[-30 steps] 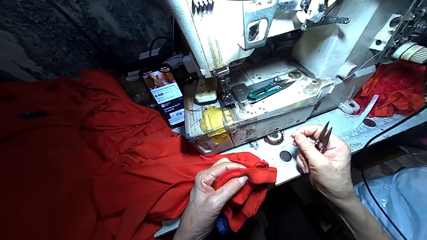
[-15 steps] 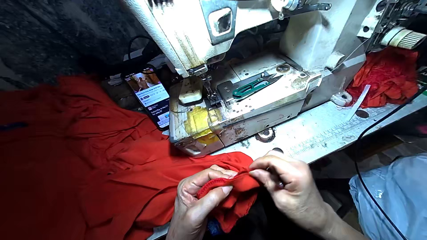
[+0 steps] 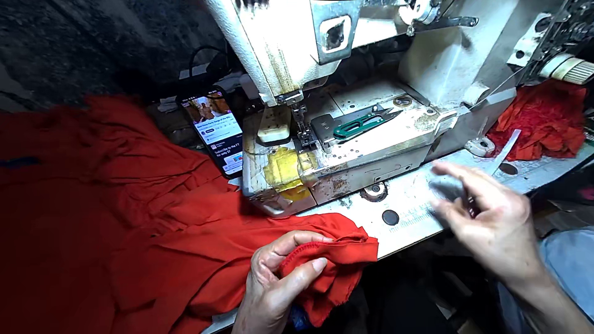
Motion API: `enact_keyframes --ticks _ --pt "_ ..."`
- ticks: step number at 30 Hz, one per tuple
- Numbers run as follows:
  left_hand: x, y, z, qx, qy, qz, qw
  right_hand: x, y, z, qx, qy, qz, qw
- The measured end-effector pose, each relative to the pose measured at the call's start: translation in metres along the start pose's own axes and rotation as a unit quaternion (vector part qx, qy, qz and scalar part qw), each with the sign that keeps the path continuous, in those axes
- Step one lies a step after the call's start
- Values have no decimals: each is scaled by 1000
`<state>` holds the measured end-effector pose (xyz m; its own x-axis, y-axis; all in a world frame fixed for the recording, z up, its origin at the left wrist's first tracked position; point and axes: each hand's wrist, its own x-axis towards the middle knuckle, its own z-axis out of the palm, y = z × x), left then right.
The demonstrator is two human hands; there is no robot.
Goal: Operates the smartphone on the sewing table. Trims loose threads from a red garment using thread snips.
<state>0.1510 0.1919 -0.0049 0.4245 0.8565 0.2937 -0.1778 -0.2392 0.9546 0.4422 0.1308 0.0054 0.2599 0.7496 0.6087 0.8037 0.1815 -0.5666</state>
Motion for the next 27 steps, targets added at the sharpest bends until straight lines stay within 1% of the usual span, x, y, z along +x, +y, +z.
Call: enact_keyframes --ticks 2,3,4,6,8,10,11,13,14,15,16,17,18,19,20,21,23,24,27 --pt "0 0 0 10 -19 7 1000 -10 -27 18 174 -24 9 984" --pt "0 1 0 14 -22 7 1000 -13 -38 27 239 -41 3 970" --pt "0 1 1 19 -21 7 1000 -14 -47 36 278 -53 -9 959" --pt "0 1 3 20 -6 5 1000 -14 -59 52 313 -66 -43 946" --pt "0 1 4 12 5 1 1000 -13 -63 65 311 -74 -77 944" --pt "-1 0 5 10 18 1 1000 -13 -64 73 317 -74 -84 942" --pt "-1 0 6 10 27 3 1000 -13 -64 73 346 -71 -58 934" --pt "-1 -1 9 2 48 5 999 -10 -61 65 441 -57 60 894" --pt "-2 -2 9 -2 57 7 998 -5 -56 58 464 -42 112 878" --pt "-2 -2 8 -3 62 10 998 0 -49 50 444 -24 134 886" --pt "-3 -3 7 -2 62 14 998 4 -38 44 377 -3 126 917" --pt "-3 -3 6 2 59 18 998 6 -26 38 266 19 96 959" --pt "-3 -3 5 10 52 22 998 6 -14 33 136 40 60 988" --pt "-4 -5 4 18 46 29 998 4 -5 29 47 45 40 997" --pt "-4 -5 4 22 40 36 998 1 -1 24 27 35 43 998" --pt "-3 -6 3 20 37 42 998 -3 -3 22 66 17 68 995" --pt "-4 -8 3 17 27 54 998 -13 -19 23 216 -35 103 970" --pt "-4 -9 2 20 14 64 998 -18 -29 28 268 -63 92 957" --pt "-1 -9 -2 23 -40 94 995 -26 -48 56 330 -119 19 936"
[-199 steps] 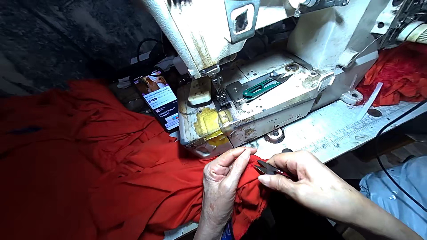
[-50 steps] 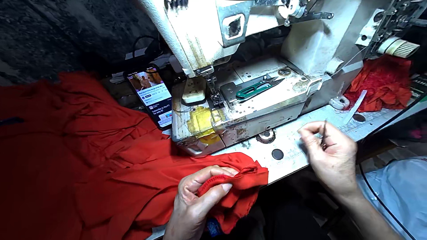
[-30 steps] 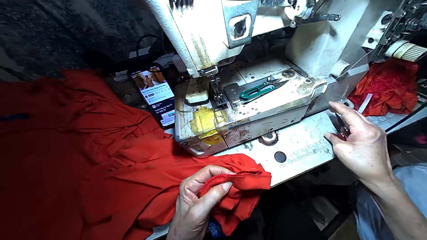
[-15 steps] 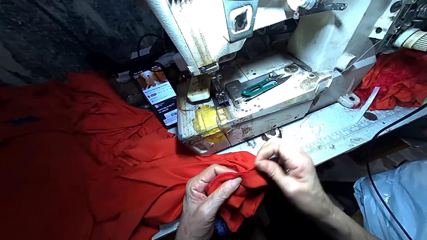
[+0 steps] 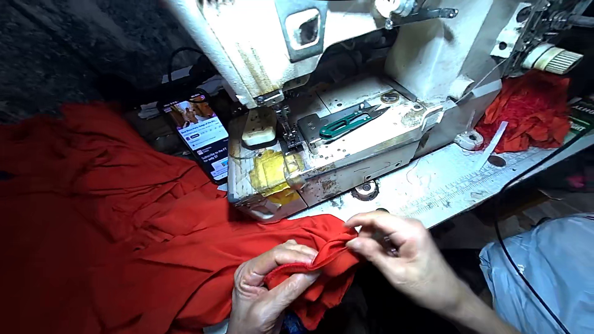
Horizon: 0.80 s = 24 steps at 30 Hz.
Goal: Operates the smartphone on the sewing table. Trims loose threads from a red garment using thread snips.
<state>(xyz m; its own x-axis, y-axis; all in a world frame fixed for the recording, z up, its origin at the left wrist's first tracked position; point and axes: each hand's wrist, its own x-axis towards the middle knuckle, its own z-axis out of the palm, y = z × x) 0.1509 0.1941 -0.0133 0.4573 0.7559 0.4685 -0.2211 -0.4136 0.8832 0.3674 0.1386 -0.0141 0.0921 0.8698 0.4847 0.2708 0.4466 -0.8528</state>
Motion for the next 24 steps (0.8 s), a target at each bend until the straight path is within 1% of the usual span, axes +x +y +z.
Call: enact_keyframes --ticks 1,2,3,5,6,7,9,10,11,12,14,15,17,18,19,20,21,22,23,24 --pt "0 0 -1 -8 -8 2 1000 0 2 8 16 -5 -9 1000" --pt "-1 0 -2 -21 0 2 1000 1 3 12 40 3 -7 999" --pt "-3 1 -2 -41 25 -5 999 3 3 11 77 24 15 997" --pt "-7 4 0 -89 105 -29 990 6 2 -2 149 104 79 980" --pt "-8 6 2 -105 138 -41 984 8 3 -13 154 153 95 971" --pt "-9 8 4 -116 158 -49 979 10 6 -24 129 200 90 967" --pt "-8 8 5 -125 154 -50 979 10 13 -44 14 261 64 963" --pt "-8 7 4 -129 146 -46 980 9 15 -50 -50 269 61 960" --pt "-8 6 3 -132 141 -43 980 7 16 -54 -99 257 68 959" --pt "-8 5 2 -137 135 -41 980 3 14 -54 -118 231 84 962" --pt "-8 2 2 -141 125 -32 982 -4 3 -42 -79 170 97 977" --pt "-8 0 2 -131 120 -24 984 -7 -2 -32 -54 136 81 986" --pt "-9 -2 1 -59 106 11 993 -9 -9 -6 -25 74 9 997" --pt "-10 0 2 12 95 36 995 -9 -10 7 -16 51 -37 998" --pt "-12 6 5 108 80 62 989 -8 -11 17 -6 28 -81 996" --pt "-14 15 10 201 63 89 973 -8 -10 22 10 12 -115 993" --pt "-18 26 17 287 49 114 950 -8 -10 24 27 10 -125 992" --pt "-23 34 25 354 53 138 923 -10 -12 21 43 20 -107 993" --pt "-29 38 33 403 68 156 899 -11 -16 17 60 44 -65 995" --pt "-36 36 39 431 89 155 884 -11 -17 12 77 67 -20 995"
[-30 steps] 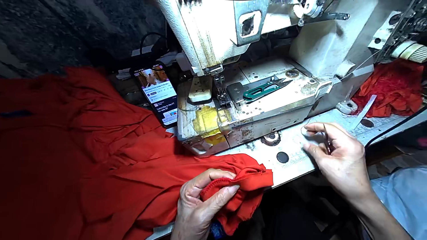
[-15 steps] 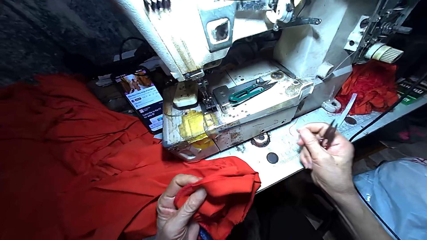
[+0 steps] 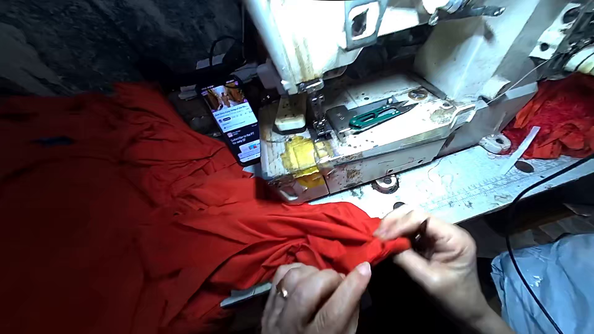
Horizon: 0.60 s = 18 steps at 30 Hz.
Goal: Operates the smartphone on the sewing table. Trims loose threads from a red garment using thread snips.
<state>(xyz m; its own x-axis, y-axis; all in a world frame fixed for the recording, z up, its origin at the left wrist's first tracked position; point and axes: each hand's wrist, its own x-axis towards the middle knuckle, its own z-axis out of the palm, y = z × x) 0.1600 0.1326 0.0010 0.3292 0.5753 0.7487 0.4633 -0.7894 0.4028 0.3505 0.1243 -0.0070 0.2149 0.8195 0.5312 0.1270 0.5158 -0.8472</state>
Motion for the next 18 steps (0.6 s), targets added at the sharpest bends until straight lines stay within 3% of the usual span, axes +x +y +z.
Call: enact_keyframes --ticks 3,7,10,14,18 --pt "-30 -6 16 49 34 -80 995 -1 12 -11 68 7 40 997" --pt "-50 -5 26 126 97 -77 984 -7 15 -13 137 16 112 984" --pt "-58 1 27 122 145 -100 977 -7 16 -17 121 23 128 984" --pt "-69 4 25 116 151 -129 973 -17 18 -35 -19 -34 62 997" --pt "-72 1 32 120 169 -124 970 -28 15 -44 -140 -67 -86 984"
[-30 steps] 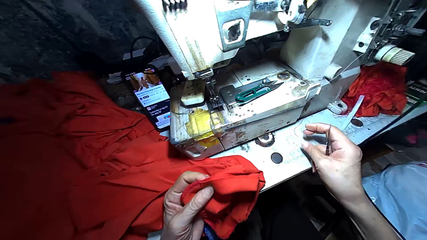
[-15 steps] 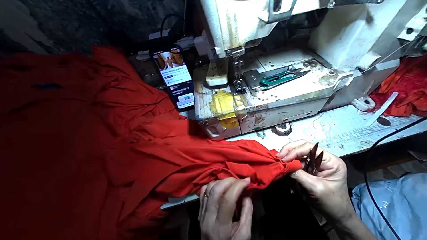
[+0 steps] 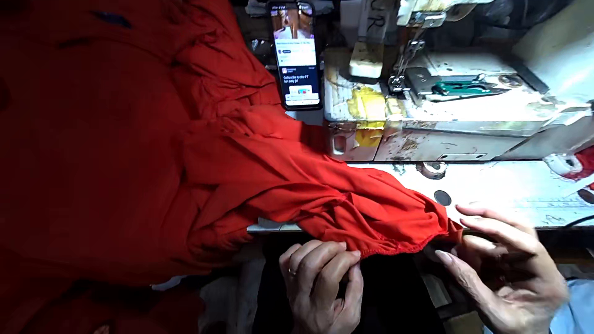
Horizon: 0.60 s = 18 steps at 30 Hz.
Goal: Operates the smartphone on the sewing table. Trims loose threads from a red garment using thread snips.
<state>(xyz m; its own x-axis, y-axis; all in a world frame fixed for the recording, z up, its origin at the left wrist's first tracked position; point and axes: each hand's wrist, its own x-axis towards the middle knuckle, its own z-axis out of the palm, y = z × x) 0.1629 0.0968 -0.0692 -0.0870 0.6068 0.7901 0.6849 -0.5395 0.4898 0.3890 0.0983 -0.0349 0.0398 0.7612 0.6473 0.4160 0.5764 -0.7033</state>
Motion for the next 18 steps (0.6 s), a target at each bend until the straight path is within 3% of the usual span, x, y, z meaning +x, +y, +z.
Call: enact_keyframes --ticks 4,7,14,16,18 --pt "-5 -2 4 -5 -5 -19 1000 9 -8 11 -125 -7 -116 985" --pt "-9 -6 1 -28 -9 -17 999 12 1 19 -151 -2 -145 978" --pt "6 2 -38 -117 -101 73 985 5 7 27 -117 29 -116 986" --pt "22 7 -40 -209 -127 38 969 13 3 28 -74 31 -91 993" --pt "50 11 -37 -253 -149 -58 954 26 -5 26 -9 26 -33 999"
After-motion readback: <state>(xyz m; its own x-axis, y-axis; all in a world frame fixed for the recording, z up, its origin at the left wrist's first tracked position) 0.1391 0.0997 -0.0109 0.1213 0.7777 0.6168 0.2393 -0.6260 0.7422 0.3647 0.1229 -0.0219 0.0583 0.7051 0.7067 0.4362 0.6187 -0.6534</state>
